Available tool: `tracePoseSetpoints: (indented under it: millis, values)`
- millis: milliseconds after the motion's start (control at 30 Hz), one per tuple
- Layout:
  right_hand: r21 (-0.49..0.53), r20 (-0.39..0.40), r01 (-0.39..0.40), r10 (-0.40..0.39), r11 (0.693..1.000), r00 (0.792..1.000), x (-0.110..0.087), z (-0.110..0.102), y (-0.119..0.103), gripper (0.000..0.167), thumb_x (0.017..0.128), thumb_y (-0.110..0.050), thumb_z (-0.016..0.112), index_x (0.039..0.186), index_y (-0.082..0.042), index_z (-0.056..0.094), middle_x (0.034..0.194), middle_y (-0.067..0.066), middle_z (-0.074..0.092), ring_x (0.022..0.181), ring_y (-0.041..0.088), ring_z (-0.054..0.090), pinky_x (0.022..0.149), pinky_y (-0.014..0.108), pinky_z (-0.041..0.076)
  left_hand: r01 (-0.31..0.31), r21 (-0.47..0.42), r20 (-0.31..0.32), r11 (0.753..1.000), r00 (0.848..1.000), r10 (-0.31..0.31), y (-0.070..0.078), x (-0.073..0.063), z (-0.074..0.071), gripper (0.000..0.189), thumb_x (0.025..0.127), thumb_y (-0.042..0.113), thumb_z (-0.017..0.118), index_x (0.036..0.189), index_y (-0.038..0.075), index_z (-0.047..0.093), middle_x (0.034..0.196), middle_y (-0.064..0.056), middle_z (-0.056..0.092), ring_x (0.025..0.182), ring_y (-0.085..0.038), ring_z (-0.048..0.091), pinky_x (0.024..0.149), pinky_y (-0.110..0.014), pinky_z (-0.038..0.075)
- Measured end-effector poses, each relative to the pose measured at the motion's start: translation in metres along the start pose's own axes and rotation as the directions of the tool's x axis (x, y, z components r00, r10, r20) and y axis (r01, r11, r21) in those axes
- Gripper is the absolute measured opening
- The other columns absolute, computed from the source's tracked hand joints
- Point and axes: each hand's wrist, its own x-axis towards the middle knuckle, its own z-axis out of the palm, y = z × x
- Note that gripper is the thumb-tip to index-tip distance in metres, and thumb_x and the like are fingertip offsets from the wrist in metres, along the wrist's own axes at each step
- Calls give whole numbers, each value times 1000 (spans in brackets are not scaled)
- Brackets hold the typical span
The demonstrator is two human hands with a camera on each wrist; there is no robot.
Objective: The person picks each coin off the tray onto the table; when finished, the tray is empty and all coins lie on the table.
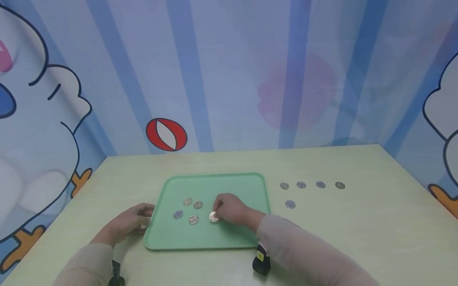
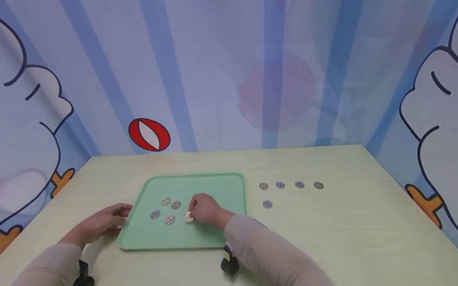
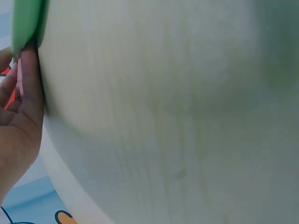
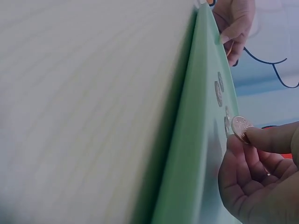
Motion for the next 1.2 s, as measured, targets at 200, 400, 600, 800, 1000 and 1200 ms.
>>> tracePoseSetpoints:
  millis: [200, 400, 600, 800, 1000, 1200]
  values:
    - [84, 9, 8, -9, 996, 1000, -5, -9, 6, 3, 75, 0, 55, 78, -1, 54, 71, 5, 52, 61, 15, 48, 51, 25, 44, 11, 4, 2, 1000, 1000, -11, 0, 0, 0, 55, 75, 0, 50, 127, -4, 31, 122, -24, 39, 108, -36, 41, 84, -45, 43]
    - [177, 20, -17, 13, 984, 1000, -10, -20, 10, 8, 77, -3, 59, 80, 0, 52, 76, 6, 55, 68, 15, 55, 59, 28, 50, 13, 15, -7, 1000, 1000, -13, 0, 1, 1, 56, 75, 1, 50, 127, -4, 31, 124, -25, 37, 110, -38, 39, 85, -45, 43]
    - [217, 22, -34, 30, 976, 999, -19, -33, 12, 13, 77, -8, 60, 81, 1, 51, 78, 7, 57, 70, 16, 57, 62, 30, 51, 18, 22, -9, 1000, 1000, -18, 1, 2, 2, 57, 74, 1, 50, 128, -3, 30, 125, -25, 35, 111, -38, 37, 85, -45, 43]
    - [267, 11, -33, 31, 963, 999, -28, -47, 20, 12, 79, -8, 59, 82, 1, 51, 80, 8, 57, 72, 18, 56, 66, 32, 51, 8, 20, -8, 1000, 1000, -8, 2, 2, 2, 57, 75, 2, 50, 128, -4, 30, 125, -25, 36, 111, -38, 38, 85, -44, 43]
    - [287, -20, -47, 55, 957, 998, -35, -60, 33, 12, 80, -7, 57, 84, 2, 51, 82, 10, 56, 74, 17, 56, 69, 32, 51, 1, 22, -15, 1000, 1000, -1, 1, 1, 2, 56, 76, 2, 49, 128, -4, 30, 124, -24, 37, 110, -38, 39, 84, -43, 44]
    - [294, -57, -86, 107, 952, 993, -45, -77, 46, 12, 79, -6, 57, 84, 3, 51, 82, 10, 55, 74, 17, 56, 71, 33, 51, -4, 20, -9, 1000, 1000, 4, -1, 1, 2, 55, 76, 1, 49, 128, -4, 30, 123, -24, 38, 109, -37, 40, 84, -44, 44]
